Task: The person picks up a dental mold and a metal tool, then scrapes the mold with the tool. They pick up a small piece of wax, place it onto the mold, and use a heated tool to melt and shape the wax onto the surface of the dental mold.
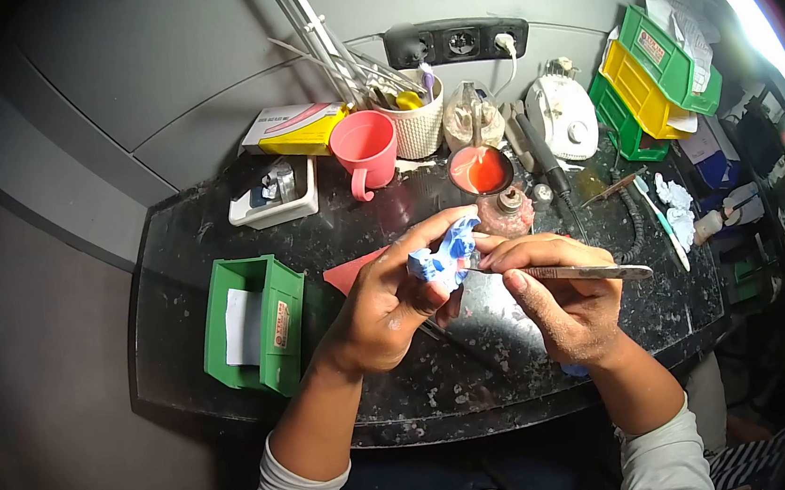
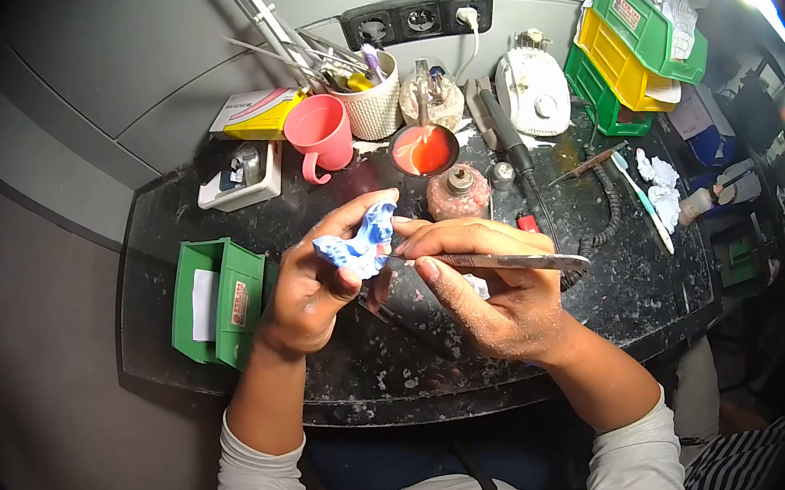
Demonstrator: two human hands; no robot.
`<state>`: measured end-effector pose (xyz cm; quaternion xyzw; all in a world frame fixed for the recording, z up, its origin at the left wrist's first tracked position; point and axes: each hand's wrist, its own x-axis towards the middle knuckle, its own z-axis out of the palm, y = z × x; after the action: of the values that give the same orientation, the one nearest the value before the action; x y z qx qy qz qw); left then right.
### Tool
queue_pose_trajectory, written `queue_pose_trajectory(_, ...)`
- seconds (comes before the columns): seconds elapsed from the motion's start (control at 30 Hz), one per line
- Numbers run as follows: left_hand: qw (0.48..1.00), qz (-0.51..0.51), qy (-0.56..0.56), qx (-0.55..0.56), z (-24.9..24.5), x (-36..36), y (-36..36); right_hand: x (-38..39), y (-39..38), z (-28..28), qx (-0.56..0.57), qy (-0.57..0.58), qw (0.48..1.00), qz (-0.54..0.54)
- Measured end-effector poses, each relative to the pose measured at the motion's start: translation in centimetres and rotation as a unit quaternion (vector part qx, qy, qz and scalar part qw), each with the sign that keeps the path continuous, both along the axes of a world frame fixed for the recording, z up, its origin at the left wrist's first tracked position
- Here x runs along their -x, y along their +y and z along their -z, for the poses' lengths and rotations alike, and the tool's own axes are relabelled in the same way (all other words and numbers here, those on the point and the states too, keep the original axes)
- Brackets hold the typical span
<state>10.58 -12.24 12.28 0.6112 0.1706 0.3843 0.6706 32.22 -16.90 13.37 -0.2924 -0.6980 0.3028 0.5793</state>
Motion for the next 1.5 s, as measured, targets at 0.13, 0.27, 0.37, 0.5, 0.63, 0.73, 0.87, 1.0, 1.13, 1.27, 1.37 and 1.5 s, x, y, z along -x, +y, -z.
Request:
queue_pose_trajectory(0.13, 1.0, 0.001, -0.002, -0.005, 0.0, -0.1, 0.0, 0.1, 0.0, -0.1, 0.0, -0.004, 1.0, -0.005)
queue_pose_trajectory(0.27, 1.0, 0.0, 0.0, -0.004, 0.1, -0.2, 0.0, 0.0, -0.2, -0.1, 0.025, -0.005, 1.0, -0.007)
queue_pose_trajectory(0.37, 1.0, 0.002, -0.001, -0.01, 0.3, -0.1, 0.1, 0.0, -0.2, 0.2, 0.042, 0.006, 0.999, -0.013)
queue_pose_trajectory(0.5, 1.0, -0.019, -0.004, -0.008, 0.5, -0.5, 0.1, 0.0, -0.5, 0.8, 0.082, 0.054, 0.995, -0.033)
queue_pose_trajectory(0.63, 1.0, -0.004, -0.022, 0.011, 0.6, -0.5, 0.2, 0.2, -0.6, 0.8, 0.099, 0.083, 0.99, -0.047)
queue_pose_trajectory(0.73, 0.999, 0.002, -0.027, 0.02, 0.5, -0.5, 0.2, 0.4, -0.7, 0.8, 0.112, 0.099, 0.988, -0.045)
queue_pose_trajectory(0.87, 0.999, 0.008, -0.032, 0.024, 0.4, -0.5, 0.3, 0.6, -0.6, 1.1, 0.106, 0.12, 0.986, -0.047)
queue_pose_trajectory(1.0, 0.997, 0.024, -0.062, 0.026, 0.8, -0.5, 0.4, 0.7, -0.5, 1.2, 0.108, 0.126, 0.985, -0.047)
queue_pose_trajectory(1.13, 1.0, -0.018, -0.022, 0.0, 0.9, -0.5, 0.5, -0.3, -0.1, 0.3, 0.171, 0.132, 0.975, -0.059)
queue_pose_trajectory(1.27, 0.999, -0.046, -0.022, 0.013, 0.3, -0.4, 0.6, -1.3, 0.2, -0.7, 0.195, 0.218, 0.956, -0.016)
queue_pose_trajectory(1.37, 0.997, -0.02, -0.059, 0.056, 0.4, -0.4, 0.6, -1.5, 0.9, 0.0, 0.054, 0.194, 0.978, -0.05)
queue_pose_trajectory(1.5, 0.975, 0.081, -0.143, 0.147, 0.4, 0.2, 0.9, -1.7, -0.9, -0.8, 0.175, 0.238, 0.953, -0.067)
